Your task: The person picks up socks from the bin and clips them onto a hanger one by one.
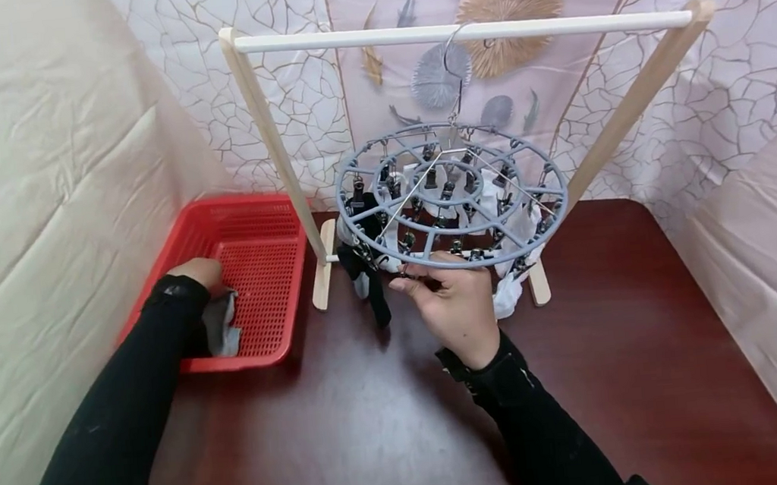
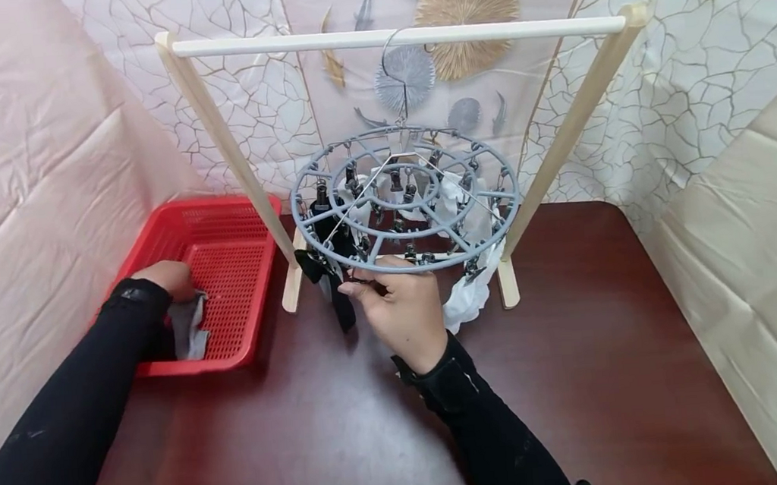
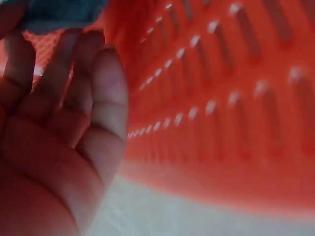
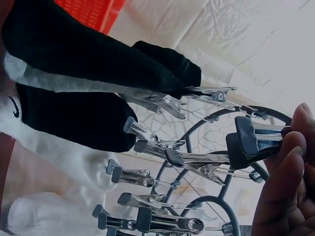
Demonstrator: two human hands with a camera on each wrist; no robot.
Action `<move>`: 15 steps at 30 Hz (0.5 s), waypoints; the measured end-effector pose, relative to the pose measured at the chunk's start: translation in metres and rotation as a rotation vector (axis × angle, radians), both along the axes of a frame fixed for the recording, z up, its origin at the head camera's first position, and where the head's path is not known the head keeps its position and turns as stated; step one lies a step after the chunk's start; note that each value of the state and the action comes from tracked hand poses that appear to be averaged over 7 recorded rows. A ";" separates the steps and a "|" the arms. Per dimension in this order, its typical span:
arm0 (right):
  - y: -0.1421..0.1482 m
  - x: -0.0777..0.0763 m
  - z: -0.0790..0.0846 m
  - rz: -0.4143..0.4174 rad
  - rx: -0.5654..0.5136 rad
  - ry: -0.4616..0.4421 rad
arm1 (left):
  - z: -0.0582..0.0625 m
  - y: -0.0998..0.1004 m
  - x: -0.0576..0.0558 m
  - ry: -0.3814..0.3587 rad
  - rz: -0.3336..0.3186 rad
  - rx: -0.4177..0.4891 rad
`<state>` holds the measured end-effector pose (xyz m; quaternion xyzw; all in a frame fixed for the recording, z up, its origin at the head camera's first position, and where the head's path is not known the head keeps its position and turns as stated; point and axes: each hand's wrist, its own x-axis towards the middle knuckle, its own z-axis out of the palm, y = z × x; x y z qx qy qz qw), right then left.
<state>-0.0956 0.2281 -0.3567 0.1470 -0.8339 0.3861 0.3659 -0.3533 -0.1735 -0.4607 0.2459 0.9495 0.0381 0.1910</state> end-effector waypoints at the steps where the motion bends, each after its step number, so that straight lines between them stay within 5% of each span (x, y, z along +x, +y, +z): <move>1: 0.000 0.000 0.000 -0.002 -0.004 0.001 | 0.000 -0.003 -0.002 -0.005 -0.024 0.026; 5: 0.001 0.003 0.000 -0.003 -0.021 -0.008 | -0.013 -0.012 -0.014 0.009 -0.048 0.080; 8: 0.003 0.004 0.001 -0.001 -0.015 -0.005 | 0.003 -0.007 0.000 0.050 -0.008 0.137; 10: 0.004 0.004 0.001 -0.002 -0.014 -0.007 | 0.029 0.003 0.022 0.091 0.007 0.210; 13: 0.005 0.004 0.002 -0.005 -0.012 -0.005 | 0.085 0.024 0.065 0.116 0.005 0.348; 15: 0.005 0.004 0.002 -0.009 -0.012 -0.006 | 0.115 0.037 0.090 0.165 -0.055 0.445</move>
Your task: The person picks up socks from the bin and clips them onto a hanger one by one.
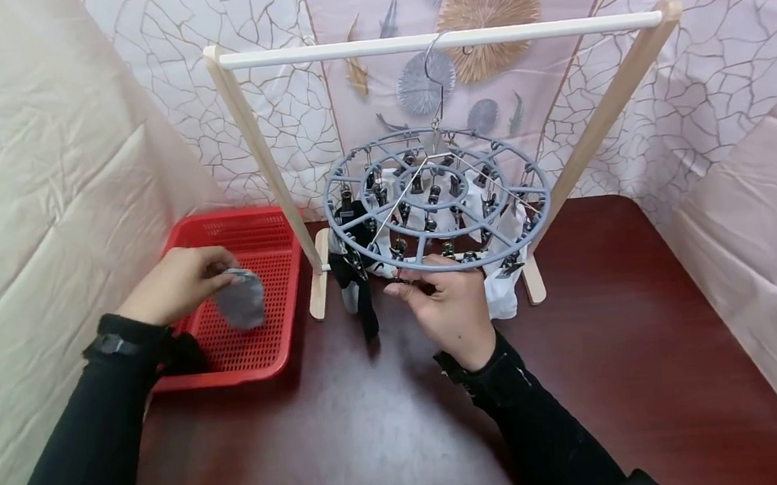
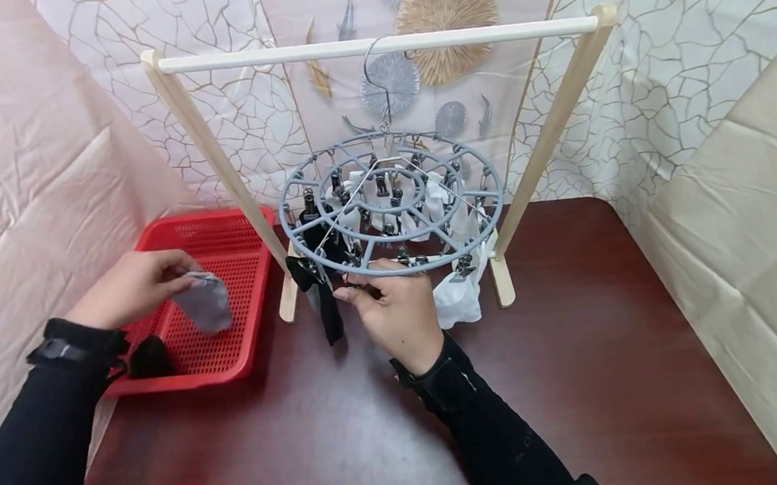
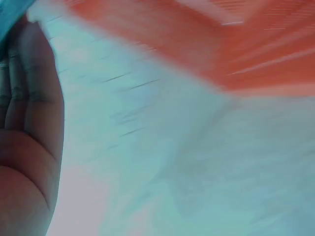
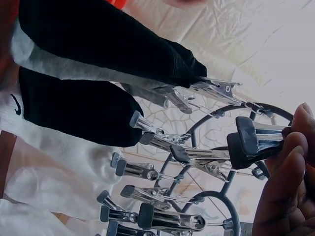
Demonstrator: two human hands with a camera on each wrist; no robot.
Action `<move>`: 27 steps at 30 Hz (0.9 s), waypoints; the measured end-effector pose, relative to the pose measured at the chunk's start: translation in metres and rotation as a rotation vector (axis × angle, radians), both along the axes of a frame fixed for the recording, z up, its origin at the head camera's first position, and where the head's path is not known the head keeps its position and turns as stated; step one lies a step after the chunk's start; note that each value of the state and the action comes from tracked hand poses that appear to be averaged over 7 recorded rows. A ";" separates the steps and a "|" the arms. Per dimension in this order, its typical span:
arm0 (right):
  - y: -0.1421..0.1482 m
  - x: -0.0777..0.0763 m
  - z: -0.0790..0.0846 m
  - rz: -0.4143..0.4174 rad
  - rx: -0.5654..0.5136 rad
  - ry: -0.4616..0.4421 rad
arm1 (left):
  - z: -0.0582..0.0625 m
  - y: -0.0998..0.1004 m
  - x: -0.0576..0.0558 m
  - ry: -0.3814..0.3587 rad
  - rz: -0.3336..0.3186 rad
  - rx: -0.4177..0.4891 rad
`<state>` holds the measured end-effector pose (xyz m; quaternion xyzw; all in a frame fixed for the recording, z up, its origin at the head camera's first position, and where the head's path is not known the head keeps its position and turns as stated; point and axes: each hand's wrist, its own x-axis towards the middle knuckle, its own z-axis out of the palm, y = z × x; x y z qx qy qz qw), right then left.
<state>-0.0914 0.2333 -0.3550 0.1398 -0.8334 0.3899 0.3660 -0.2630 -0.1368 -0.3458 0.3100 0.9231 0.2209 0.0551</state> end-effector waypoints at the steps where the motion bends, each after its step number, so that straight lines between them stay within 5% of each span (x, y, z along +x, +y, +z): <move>1: 0.000 -0.001 0.001 0.002 0.001 0.004 | 0.014 0.006 0.013 0.034 -0.030 0.048; 6: 0.000 -0.002 0.003 0.010 0.005 0.013 | 0.057 0.044 0.068 0.272 -0.215 0.229; 11: -0.002 -0.001 0.003 0.001 -0.008 0.011 | 0.061 0.093 0.103 0.363 -0.253 0.239; 20: -0.004 0.008 0.000 -0.004 -0.077 -0.003 | 0.023 0.163 0.116 0.337 -0.217 0.211; 27: -0.002 0.010 0.007 -0.004 -0.097 -0.045 | 0.016 0.182 0.124 0.364 -0.126 0.234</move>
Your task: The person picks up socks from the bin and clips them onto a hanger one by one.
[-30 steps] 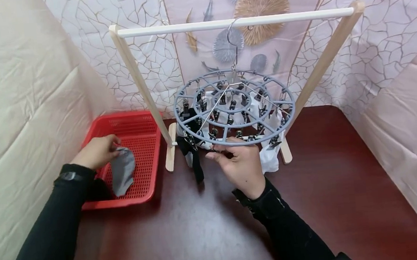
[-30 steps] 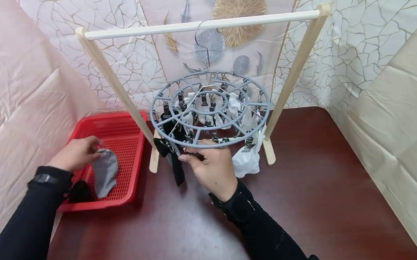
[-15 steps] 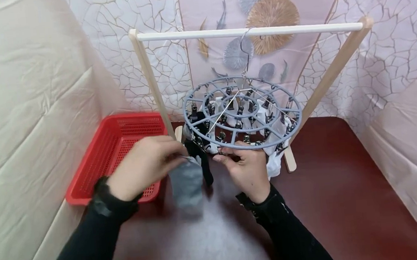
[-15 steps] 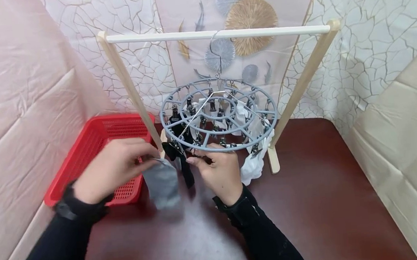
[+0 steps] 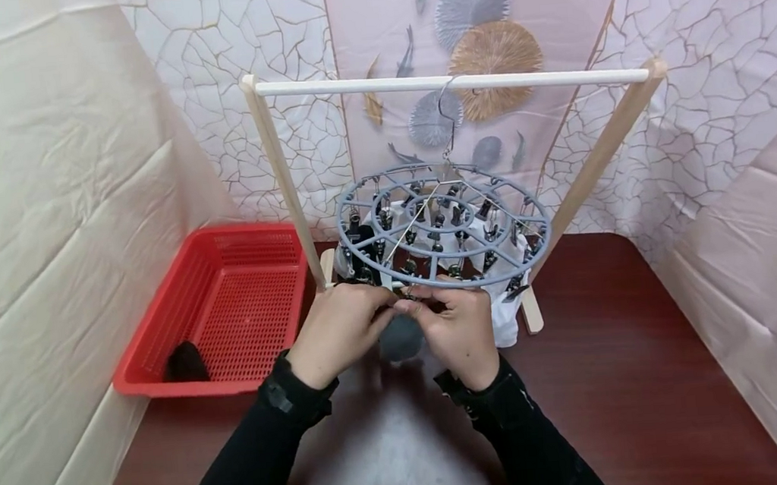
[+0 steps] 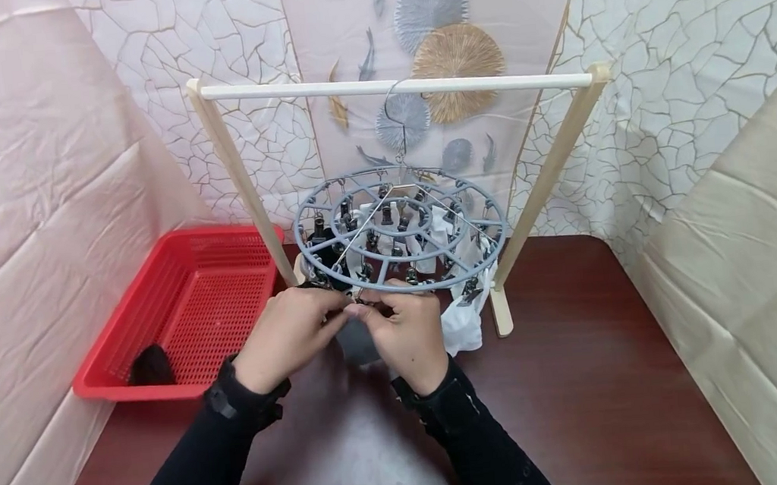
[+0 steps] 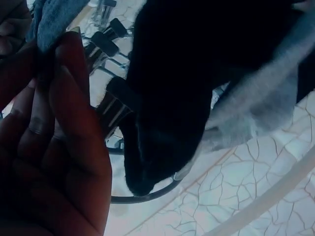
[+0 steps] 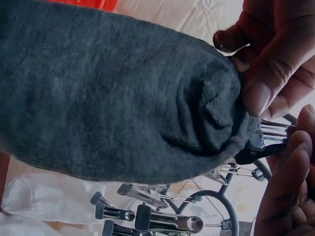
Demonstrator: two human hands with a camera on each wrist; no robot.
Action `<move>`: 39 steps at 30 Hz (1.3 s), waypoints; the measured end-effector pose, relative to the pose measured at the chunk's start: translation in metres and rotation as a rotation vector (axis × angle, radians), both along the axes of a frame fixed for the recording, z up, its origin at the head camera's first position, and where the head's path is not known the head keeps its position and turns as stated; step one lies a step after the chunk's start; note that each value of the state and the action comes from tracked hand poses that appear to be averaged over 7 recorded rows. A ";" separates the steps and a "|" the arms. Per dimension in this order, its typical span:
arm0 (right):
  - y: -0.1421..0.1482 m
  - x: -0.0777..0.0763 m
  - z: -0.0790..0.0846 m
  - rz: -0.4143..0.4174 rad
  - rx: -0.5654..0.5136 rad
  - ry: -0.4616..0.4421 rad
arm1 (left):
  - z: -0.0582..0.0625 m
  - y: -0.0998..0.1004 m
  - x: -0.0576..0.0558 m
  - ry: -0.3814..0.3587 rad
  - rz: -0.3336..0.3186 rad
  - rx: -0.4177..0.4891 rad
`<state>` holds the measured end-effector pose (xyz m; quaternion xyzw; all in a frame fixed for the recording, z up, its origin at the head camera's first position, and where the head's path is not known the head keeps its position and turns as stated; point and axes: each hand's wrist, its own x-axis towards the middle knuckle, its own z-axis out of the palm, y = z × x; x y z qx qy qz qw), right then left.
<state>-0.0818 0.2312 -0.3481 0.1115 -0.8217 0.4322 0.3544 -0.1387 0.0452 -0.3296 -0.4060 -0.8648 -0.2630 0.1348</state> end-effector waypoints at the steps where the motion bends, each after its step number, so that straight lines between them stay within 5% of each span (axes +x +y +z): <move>1: 0.000 0.000 0.000 0.003 -0.003 -0.002 | -0.001 0.000 0.001 -0.002 0.008 0.005; 15: 0.006 -0.006 0.001 0.017 -0.020 0.013 | -0.002 0.004 0.000 0.004 0.011 0.132; 21: 0.007 -0.007 0.003 0.029 0.010 -0.057 | -0.006 0.001 0.000 -0.011 0.033 0.167; 26: 0.013 -0.003 0.004 0.000 0.164 -0.165 | -0.011 0.001 -0.002 -0.026 0.048 0.153; 31: 0.027 0.018 0.022 0.030 0.420 -0.305 | -0.018 0.000 0.000 -0.038 0.076 0.137; 33: 0.040 0.030 0.033 0.096 0.459 -0.253 | -0.020 -0.001 -0.001 -0.048 0.088 0.136; 35: 0.056 0.038 0.043 0.141 0.438 -0.101 | -0.020 -0.001 -0.002 -0.048 0.095 0.139; 39: 0.089 0.042 0.057 0.075 0.395 0.176 | -0.019 -0.002 -0.007 -0.021 0.117 0.154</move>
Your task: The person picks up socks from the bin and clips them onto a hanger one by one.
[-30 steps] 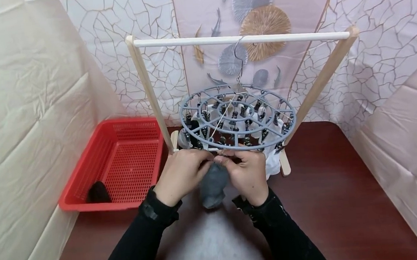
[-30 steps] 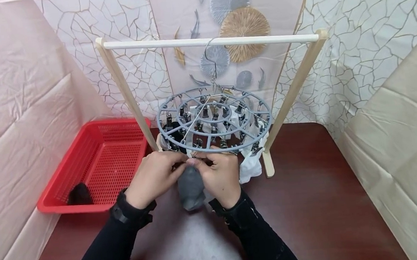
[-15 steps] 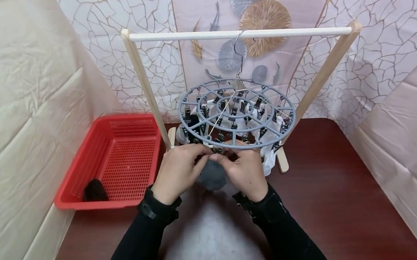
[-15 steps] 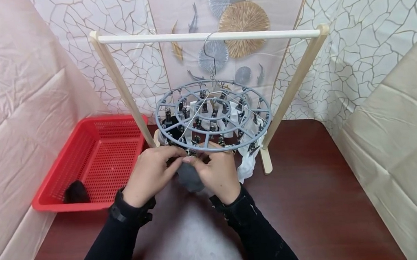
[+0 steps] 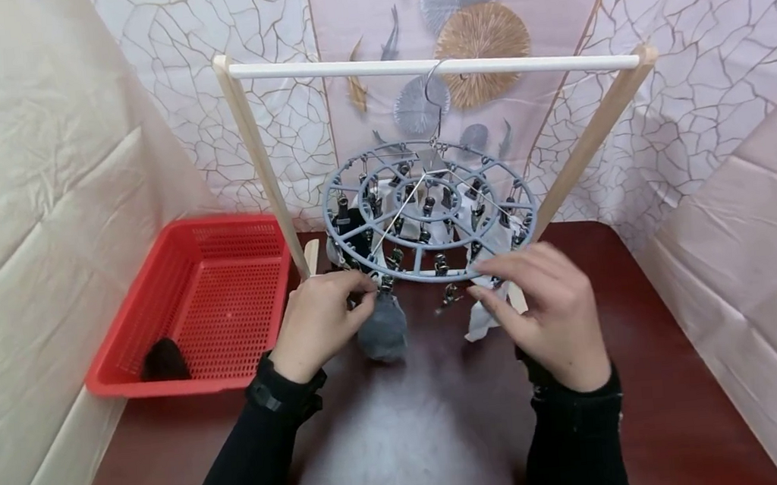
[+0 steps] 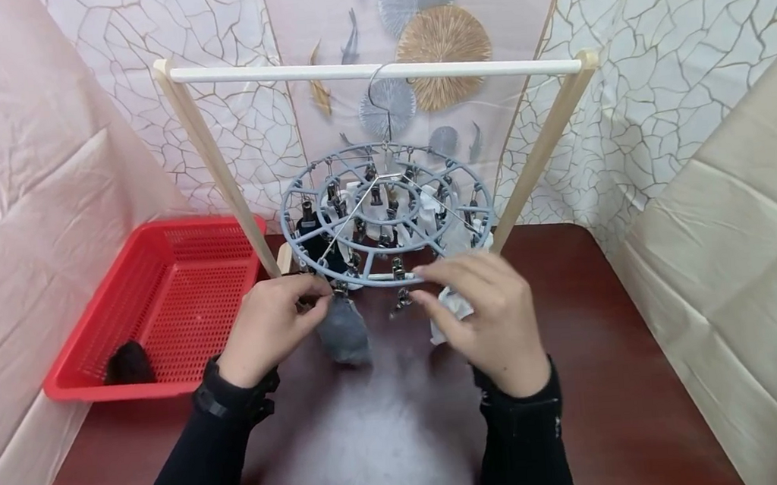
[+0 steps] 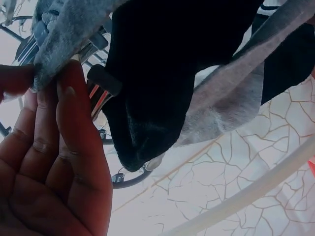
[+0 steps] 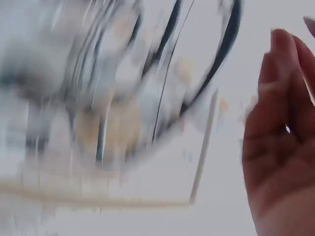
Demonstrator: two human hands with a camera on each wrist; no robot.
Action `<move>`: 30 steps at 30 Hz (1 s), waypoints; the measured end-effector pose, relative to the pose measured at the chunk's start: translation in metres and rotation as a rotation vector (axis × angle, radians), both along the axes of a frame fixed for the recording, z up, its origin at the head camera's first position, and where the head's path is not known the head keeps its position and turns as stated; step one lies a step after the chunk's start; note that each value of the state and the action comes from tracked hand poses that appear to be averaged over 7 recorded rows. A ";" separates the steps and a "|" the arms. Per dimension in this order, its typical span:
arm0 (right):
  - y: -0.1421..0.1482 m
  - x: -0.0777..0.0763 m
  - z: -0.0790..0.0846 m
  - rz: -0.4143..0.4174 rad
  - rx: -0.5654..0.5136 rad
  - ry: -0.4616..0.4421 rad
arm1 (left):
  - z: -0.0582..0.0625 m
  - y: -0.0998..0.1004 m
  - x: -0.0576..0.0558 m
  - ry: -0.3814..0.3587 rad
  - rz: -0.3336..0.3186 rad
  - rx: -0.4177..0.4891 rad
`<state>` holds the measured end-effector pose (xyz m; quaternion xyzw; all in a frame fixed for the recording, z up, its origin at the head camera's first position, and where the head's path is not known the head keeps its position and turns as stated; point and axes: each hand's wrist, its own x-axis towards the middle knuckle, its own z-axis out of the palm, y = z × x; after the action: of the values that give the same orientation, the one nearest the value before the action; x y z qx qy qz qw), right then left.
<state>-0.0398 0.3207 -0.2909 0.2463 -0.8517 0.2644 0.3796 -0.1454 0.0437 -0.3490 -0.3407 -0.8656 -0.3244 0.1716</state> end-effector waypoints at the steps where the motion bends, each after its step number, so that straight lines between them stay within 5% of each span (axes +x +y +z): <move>1: 0.006 -0.001 0.001 -0.025 0.004 0.025 | 0.000 -0.001 0.000 0.006 0.007 0.001; 11: 0.020 -0.009 -0.005 -0.056 0.034 -0.121 | -0.002 -0.005 0.006 0.003 0.038 -0.022; 17: 0.012 -0.013 -0.005 -0.031 0.073 -0.044 | 0.019 -0.013 0.026 0.201 0.122 0.061; 24: -0.003 -0.014 -0.008 -0.031 0.128 0.061 | 0.034 0.000 0.030 0.345 -0.054 0.146; 30: -0.019 -0.013 -0.011 -0.084 0.191 0.074 | 0.028 0.008 0.025 0.366 -0.048 0.151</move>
<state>-0.0527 0.3020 -0.3015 0.2550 -0.8680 0.1566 0.3963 -0.1204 0.0513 -0.3208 -0.4007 -0.7847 -0.3251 0.3435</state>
